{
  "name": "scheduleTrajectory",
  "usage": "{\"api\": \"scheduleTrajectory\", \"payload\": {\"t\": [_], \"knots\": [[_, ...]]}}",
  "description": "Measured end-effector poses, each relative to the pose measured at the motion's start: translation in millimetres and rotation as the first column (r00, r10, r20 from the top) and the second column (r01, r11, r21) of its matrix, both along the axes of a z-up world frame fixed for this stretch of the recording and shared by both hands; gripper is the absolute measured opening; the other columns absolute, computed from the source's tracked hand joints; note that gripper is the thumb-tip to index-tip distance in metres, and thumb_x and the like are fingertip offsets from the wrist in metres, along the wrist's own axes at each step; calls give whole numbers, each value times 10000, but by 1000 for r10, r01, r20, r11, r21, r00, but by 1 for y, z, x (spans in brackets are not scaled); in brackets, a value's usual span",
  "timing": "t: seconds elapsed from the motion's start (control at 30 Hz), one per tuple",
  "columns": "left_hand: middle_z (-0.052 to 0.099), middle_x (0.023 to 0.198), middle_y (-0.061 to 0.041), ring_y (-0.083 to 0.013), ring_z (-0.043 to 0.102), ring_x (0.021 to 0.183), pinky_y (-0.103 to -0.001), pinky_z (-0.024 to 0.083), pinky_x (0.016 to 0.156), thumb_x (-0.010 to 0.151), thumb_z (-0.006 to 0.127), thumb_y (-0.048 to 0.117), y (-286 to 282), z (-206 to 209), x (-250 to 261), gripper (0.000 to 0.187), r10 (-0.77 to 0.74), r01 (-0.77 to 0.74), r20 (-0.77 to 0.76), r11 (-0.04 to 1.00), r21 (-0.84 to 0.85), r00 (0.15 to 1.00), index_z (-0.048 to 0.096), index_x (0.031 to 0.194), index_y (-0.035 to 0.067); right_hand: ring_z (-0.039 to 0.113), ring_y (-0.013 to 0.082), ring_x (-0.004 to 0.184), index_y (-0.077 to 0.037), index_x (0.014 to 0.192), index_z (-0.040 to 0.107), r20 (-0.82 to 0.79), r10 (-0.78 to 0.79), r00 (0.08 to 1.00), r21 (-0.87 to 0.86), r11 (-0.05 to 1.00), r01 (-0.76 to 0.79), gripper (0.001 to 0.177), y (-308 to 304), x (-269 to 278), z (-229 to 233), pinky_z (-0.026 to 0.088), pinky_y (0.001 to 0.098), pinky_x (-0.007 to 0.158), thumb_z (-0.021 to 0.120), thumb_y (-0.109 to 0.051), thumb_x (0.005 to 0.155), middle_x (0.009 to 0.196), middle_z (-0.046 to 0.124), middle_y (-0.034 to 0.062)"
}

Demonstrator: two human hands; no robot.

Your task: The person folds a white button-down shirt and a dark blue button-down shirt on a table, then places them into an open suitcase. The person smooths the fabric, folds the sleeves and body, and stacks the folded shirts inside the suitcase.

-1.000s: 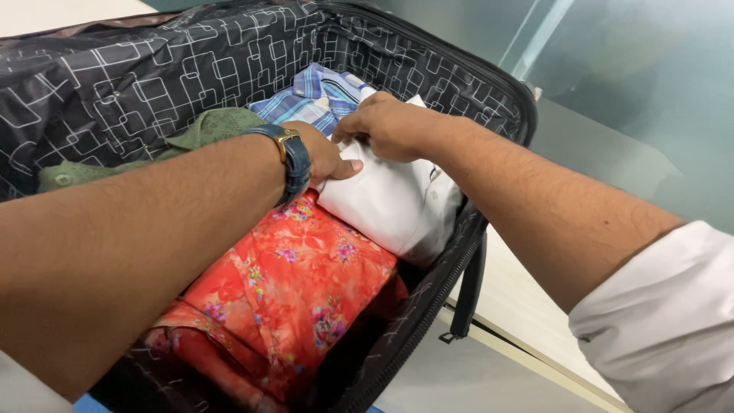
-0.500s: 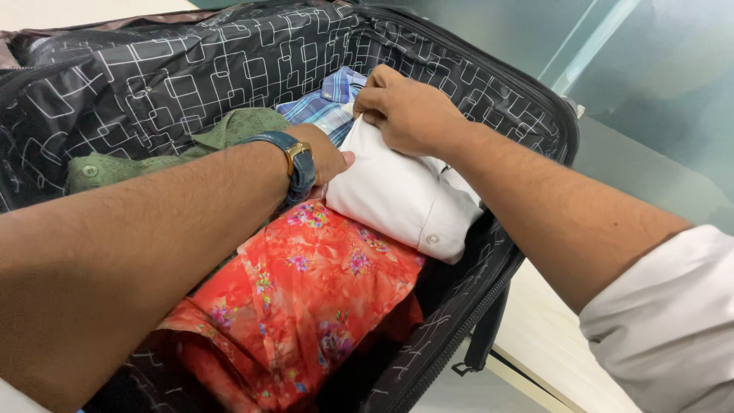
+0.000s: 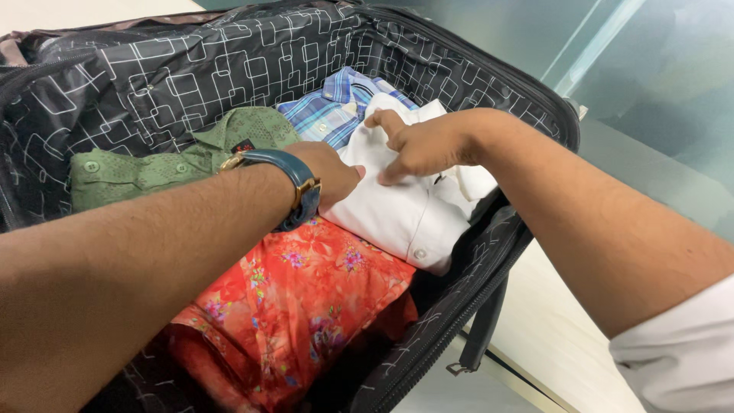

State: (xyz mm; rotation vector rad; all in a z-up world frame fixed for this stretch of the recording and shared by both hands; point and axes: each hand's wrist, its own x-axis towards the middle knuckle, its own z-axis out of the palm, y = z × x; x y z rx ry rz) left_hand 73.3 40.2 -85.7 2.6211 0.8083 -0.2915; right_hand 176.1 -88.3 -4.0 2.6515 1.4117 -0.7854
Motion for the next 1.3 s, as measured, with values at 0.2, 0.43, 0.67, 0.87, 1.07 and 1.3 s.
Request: {"api": "scheduleTrajectory", "payload": {"t": [0.2,0.43,0.67,0.87,1.07,1.3], "knots": [[27,1677,-169,-452,73,1513,-679,259,1081,888,447,702,-48,8,-27,1004,-159,46,309,939,342,938,75,1598,98,515,316,1405,-285,1612,238,157,28,987,-193,981,3,866,-32,-19,9,391,425,1162,618,-525,871,1512,537,154],[-19,1690,-263,-466,0,1554,-602,79,1245,840,345,901,-42,-5,-19,1200,-181,223,-259,965,140,949,-68,1637,104,344,291,1476,-337,1579,218,167,158,973,-289,951,-105,846,-55,-42,-9,296,419,1175,566,-630,866,1588,373,46],[-72,1721,-220,-483,-25,1544,-662,176,1168,772,470,913,-49,-8,-9,1298,-175,207,-136,937,281,975,1,1644,74,535,257,1359,-344,1489,454,189,13,982,-213,977,28,728,-64,-59,9,406,392,1128,598,-684,861,1446,586,32],[-86,1672,-206,-466,-153,1514,-695,47,1166,747,384,983,-51,-17,-8,1322,-330,331,-51,899,286,942,-34,1592,57,669,251,1165,-305,1341,639,262,53,964,-68,997,-37,563,-79,-69,13,502,386,1004,578,-639,891,1260,711,28],[-13,1681,-234,-499,-120,1516,-742,-19,1158,731,462,998,-64,5,-20,1371,-374,402,-145,848,345,916,41,1627,49,731,283,1074,-254,1259,727,284,-137,949,277,959,56,449,-106,-77,14,552,390,958,592,-515,920,1154,763,89],[72,1647,-172,-507,-71,1470,-870,145,1006,814,658,646,-110,47,-20,1016,-426,356,265,894,273,865,184,1561,148,443,377,1480,-90,1327,635,466,-243,851,772,581,-257,363,-174,-91,-23,413,461,1161,726,-257,1018,1485,590,158]]}}
